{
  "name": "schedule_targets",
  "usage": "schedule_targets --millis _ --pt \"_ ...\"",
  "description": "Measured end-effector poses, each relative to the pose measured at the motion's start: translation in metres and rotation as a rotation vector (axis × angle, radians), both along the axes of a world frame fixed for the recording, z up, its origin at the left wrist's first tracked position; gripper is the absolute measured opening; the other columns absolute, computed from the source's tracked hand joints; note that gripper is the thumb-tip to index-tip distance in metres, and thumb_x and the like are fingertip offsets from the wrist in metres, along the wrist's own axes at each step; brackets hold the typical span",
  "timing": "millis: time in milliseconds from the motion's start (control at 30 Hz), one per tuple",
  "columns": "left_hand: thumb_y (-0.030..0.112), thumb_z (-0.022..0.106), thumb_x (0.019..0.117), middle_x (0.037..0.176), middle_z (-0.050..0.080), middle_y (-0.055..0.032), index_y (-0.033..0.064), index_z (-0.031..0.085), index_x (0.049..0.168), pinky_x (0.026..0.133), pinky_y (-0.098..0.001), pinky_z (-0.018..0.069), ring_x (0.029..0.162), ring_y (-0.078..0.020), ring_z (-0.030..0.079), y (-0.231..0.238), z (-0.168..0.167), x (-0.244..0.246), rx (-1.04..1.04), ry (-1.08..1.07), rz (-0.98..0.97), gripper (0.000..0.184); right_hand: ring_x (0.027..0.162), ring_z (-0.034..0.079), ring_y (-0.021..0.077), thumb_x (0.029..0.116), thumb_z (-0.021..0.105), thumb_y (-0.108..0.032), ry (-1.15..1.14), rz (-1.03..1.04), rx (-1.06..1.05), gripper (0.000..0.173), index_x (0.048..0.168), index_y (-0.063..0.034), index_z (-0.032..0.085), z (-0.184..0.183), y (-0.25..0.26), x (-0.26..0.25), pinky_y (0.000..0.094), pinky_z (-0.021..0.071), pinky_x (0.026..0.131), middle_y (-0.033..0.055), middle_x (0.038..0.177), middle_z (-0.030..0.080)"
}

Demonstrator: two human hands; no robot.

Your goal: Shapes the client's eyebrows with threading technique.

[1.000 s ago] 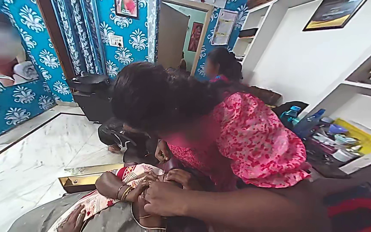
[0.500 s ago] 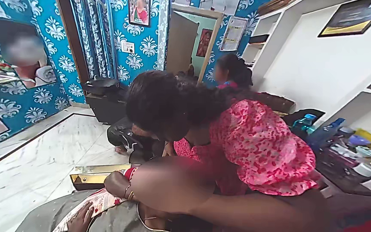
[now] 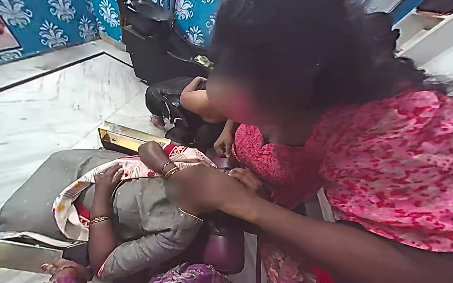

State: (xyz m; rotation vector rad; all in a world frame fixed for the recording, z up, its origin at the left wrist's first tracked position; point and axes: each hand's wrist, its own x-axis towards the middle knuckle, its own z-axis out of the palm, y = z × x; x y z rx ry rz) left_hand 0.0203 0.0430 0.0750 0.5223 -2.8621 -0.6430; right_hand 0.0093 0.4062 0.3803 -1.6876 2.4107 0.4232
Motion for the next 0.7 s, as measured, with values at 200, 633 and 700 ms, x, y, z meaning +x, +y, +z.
schedule_targets --millis 200,633,700 --pt "0.042 0.041 0.1084 0.151 0.054 -0.0136 0.0106 0.062 0.141 0.123 -0.0611 0.0186 0.147 -0.0347 0.043 -0.018 -0.009 -0.004 0.295 0.05 -0.071 0.049 0.113 0.061 0.0371 0.1066 0.041 -0.016 -0.217 -0.327 -0.023 0.037 0.107 0.011 0.067 0.009 -0.008 0.005 0.0454 0.0452 0.099 0.0261 0.109 0.067" --pt "0.047 0.038 0.106 0.135 0.067 -0.0143 0.0124 0.07 0.129 0.111 -0.0689 0.0332 0.129 -0.0412 0.059 -0.051 -0.091 -0.021 0.159 0.298 -0.123 0.053 0.101 0.066 0.0371 0.0996 0.049 0.004 -0.007 0.116 -0.011 0.021 0.101 0.005 0.07 0.008 -0.003 -0.017 0.0477 0.0479 0.1 0.0216 0.098 0.069" --pt "0.052 0.038 0.1053 0.135 0.067 -0.007 0.0196 0.071 0.127 0.115 -0.0652 0.0312 0.131 -0.0368 0.058 -0.066 -0.116 -0.028 0.205 0.31 -0.137 0.051 0.099 0.066 0.0387 0.0983 0.05 0.004 0.008 0.095 0.019 0.019 0.099 0.0053 0.069 0.004 -0.004 -0.012 0.049 0.0506 0.092 0.0227 0.097 0.069"
